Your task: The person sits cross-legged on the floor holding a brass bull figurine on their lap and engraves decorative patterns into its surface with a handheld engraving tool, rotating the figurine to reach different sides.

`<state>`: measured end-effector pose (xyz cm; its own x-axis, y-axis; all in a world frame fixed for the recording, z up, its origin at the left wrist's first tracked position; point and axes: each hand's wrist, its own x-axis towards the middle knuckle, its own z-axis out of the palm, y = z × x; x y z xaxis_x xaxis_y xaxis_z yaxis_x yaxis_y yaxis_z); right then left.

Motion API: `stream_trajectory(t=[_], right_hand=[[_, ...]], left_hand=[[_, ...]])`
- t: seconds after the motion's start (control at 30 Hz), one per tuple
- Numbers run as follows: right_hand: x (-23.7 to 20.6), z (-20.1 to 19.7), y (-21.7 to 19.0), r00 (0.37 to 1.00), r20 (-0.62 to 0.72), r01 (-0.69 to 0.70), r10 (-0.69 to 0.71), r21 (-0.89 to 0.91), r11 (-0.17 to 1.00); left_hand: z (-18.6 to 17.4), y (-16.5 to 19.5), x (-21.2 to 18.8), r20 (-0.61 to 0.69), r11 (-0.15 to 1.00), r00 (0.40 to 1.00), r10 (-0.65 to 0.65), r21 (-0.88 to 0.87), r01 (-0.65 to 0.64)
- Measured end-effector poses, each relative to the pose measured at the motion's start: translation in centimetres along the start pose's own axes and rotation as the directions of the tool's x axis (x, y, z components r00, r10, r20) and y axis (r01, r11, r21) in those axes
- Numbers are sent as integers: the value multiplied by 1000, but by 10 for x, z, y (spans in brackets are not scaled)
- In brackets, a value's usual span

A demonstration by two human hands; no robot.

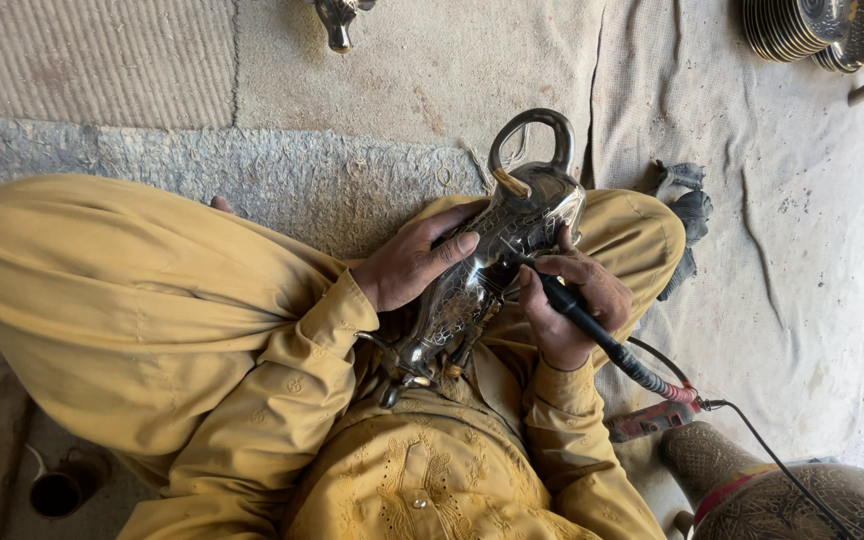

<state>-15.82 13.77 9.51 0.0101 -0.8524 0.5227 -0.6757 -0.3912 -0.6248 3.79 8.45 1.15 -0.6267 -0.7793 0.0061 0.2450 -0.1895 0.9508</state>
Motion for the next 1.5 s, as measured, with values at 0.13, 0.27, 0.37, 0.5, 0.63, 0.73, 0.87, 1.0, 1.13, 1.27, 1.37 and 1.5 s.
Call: stream_trajectory(t=[0.13,0.27,0.37,0.5,0.63,0.73,0.87,1.0,1.13,1.27,1.37,1.5], right_hand=[[-2,0,1,1000,-14,-3,3,29,1000],[0,0,4,999,28,38,-41,107,994],[0,-1,3,998,49,30,-34,86,996],[1,-1,3,997,69,22,-26,53,998],[0,-2,4,996,76,32,-38,86,996],[0,-2,6,997,61,42,-49,108,993],[-2,-1,9,998,33,48,-52,110,993],[-1,-1,9,996,44,67,-76,176,982],[-1,-5,6,992,101,62,-74,111,992],[-1,-5,6,991,111,63,-76,114,991],[0,-4,9,992,96,65,-79,135,989],[-1,-4,11,995,70,56,-69,181,982]], left_hand=[[0,-1,0,2,1000,1000,-16,-12,16],[0,-1,1,-2,1000,1000,2,-4,-2],[0,-1,0,3,1000,1000,-9,-24,9],[-1,-2,0,-18,998,1000,19,62,-18],[0,-2,1,-9,999,1000,26,20,-26],[0,-2,1,-10,999,1000,29,19,-29],[0,-2,1,-2,1000,1000,23,-3,-23],[-1,-1,0,6,1000,1000,18,-22,-18],[0,-2,1,9,999,1000,12,-30,-12],[0,-3,0,-4,1000,1000,0,-19,0],[0,-3,1,7,998,1000,-13,-66,14],[1,-3,1,4,997,1000,-7,-81,7]])
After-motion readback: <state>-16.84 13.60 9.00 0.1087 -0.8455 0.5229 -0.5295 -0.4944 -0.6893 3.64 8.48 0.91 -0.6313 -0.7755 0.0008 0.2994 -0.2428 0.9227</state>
